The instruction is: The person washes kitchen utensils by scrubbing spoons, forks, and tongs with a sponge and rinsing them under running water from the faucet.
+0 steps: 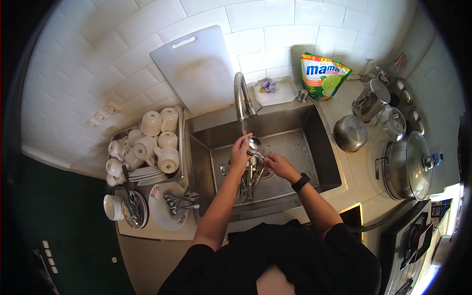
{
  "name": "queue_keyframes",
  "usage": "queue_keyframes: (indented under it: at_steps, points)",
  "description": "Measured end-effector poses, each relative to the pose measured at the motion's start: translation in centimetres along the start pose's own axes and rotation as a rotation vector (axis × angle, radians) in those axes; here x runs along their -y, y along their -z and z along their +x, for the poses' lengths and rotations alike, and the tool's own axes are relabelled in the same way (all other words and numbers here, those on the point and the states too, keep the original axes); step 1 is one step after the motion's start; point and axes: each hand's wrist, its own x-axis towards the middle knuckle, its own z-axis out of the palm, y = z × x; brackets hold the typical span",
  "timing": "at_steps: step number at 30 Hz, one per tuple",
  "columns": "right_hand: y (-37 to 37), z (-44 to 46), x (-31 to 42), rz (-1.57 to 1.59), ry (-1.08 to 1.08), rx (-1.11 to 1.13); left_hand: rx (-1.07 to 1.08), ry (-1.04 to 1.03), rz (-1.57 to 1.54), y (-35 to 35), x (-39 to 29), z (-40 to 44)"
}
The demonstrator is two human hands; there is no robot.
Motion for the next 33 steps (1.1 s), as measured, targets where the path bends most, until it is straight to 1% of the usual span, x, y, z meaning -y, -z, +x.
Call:
queue_keyframes:
  at_steps: [1, 4, 7, 10, 13, 16, 19, 20, 22, 25, 28, 31, 33]
  points:
    - [0.0, -0.1, 0.4, -0.03, -0.002, 0.008, -0.03, -0.041, 0.101, 0.2, 0.3, 0.3]
    - [-0.7, -0.1, 0.3, 0.023, 0.012, -0.034, -0.174, -0.251, 0.522, 0.7, 1.0, 0.7]
    - [-0.8, -0.1, 0.6, -0.067, 0.012, -0.113, -0.193, -0.297, 0.38, 0.3, 1.3, 1.0]
    - [-0.5, -0.4, 1.2, -0.112, 0.038, -0.183, -0.126, -0.036, -0.099, -1.0, 0.4, 0.3]
    - [-0.3, -0.5, 0.7, -0.081, 0.075, -0.211, -0.123, 0.007, 0.021, -1.3, 0.7, -0.4]
    - [-0.6, -0.5, 0.2, -0.121, 0.082, -0.221, -0.257, 0.024, 0.295, -1.5, 0.3, -0.7]
    - [-1.3, 0.2, -1.0, -0.022, 0.051, -0.221, -0.192, 0.02, 0.132, -0.8, 0.9, -0.2]
    - [-1.3, 0.3, -1.4, -0.013, 0.039, -0.207, -0.149, 0.01, -0.032, -0.6, 1.1, -0.1]
    - [-1.0, -0.2, 0.4, 0.007, 0.013, -0.176, -0.064, -0.008, -0.36, -1.3, 0.3, -0.9]
    - [-0.3, -0.5, 2.5, -0.048, -0.033, -0.022, -0.084, 0.02, -0.349, -3.2, -1.4, -2.4]
    - [-1.1, 0.1, 1.8, 0.015, -0.074, 0.005, -0.195, 0.012, -0.209, -2.2, -0.1, -1.5]
    - [-1.7, -0.2, 1.5, 0.014, -0.031, -0.095, -0.197, -0.002, -0.066, -1.8, 0.2, -0.7]
    - [-1.5, -0.6, 1.7, 0.033, -0.082, -0.106, -0.151, -0.037, -0.046, -2.2, 0.1, -0.3]
